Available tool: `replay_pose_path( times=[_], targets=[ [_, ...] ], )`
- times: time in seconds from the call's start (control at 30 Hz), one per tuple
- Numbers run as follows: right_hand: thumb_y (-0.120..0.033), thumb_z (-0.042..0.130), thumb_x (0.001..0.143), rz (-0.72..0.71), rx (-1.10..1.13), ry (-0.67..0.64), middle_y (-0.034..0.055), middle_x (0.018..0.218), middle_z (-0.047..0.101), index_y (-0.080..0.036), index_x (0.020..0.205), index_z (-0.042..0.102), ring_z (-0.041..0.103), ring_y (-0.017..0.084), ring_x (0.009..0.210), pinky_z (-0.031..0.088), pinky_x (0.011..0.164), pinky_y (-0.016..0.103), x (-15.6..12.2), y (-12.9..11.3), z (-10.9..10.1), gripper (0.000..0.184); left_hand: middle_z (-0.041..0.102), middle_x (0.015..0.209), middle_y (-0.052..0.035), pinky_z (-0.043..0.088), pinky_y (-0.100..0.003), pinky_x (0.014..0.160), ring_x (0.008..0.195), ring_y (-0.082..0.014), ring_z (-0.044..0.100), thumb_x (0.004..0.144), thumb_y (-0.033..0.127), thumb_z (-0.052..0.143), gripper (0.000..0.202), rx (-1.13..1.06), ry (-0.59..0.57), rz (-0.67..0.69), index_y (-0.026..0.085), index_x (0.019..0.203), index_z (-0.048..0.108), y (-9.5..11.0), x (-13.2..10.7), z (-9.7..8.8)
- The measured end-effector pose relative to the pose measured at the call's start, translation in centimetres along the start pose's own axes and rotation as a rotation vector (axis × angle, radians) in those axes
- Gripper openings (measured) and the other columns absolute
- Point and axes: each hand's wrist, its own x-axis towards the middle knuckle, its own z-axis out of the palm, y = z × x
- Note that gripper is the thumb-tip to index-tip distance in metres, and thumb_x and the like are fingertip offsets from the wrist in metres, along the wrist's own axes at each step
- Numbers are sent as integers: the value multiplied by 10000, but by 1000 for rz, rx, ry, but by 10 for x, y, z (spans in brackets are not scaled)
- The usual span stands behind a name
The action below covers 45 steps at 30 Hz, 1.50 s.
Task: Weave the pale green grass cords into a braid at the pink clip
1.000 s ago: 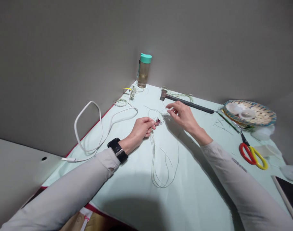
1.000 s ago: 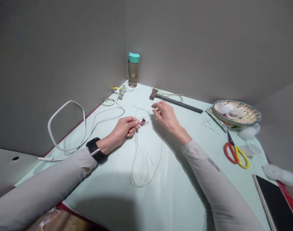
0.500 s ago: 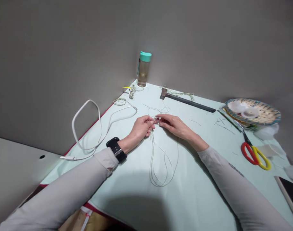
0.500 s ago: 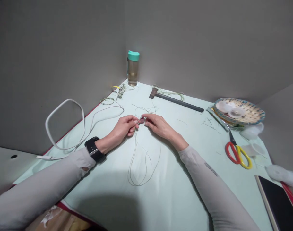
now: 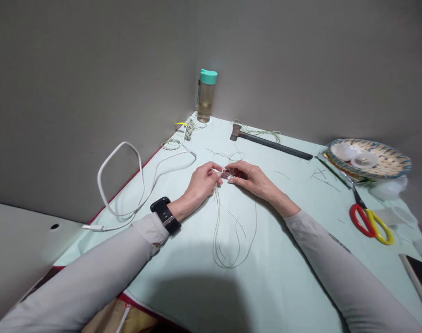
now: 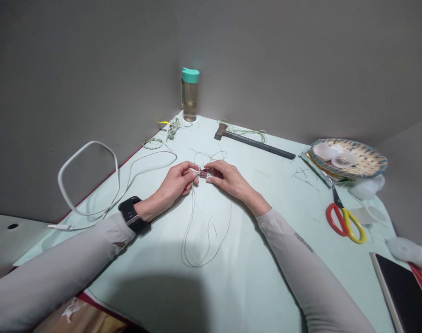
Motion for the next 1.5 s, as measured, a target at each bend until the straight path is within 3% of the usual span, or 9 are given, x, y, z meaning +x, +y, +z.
replay_pose_path(
  times=[0.3,0.7,0.9,1.27,1.4,1.5],
  targets=[
    [-616,674,939,-28,7,45,85,1017,699,-173,1121,742,617,183,861,460,791,302,0,-3,5,484,595,647,37,289,-205,393,417,-65,379,928,73,513,132,23,-18,59,172,922,601,-2,3,0],
    [-559,646,982,-59,22,58,67,985,704,-169,1053,738,598,159,830,435,765,284,-1,0,6,407,635,617,34,354,-236,570,538,-121,492,843,25,524,260,314,40,152,172,968,698,-5,5,-2],
    [-551,651,981,-50,26,58,59,974,696,-170,1048,736,586,155,827,429,766,280,0,1,7,396,647,622,38,373,-261,686,671,-152,557,785,-45,548,329,449,68,182,170,963,721,-1,4,-1],
    [-562,648,978,-36,12,29,65,996,685,-177,1068,732,583,157,824,437,758,290,-1,-5,3,404,645,632,41,407,-269,718,708,-168,611,818,-47,521,340,511,50,197,184,988,705,-1,4,1],
    [-637,632,960,-36,5,30,66,960,663,-176,1078,731,591,160,806,466,749,294,-2,-4,5,486,688,658,26,438,-269,738,742,-173,653,844,-22,538,280,496,38,186,186,955,689,-1,3,2],
    [-657,606,965,-25,-8,51,89,1040,682,-179,1168,707,619,179,852,503,787,316,-4,-2,9,530,725,677,2,447,-283,763,778,-187,672,873,42,583,176,479,49,163,182,930,673,0,4,1]
  ],
)
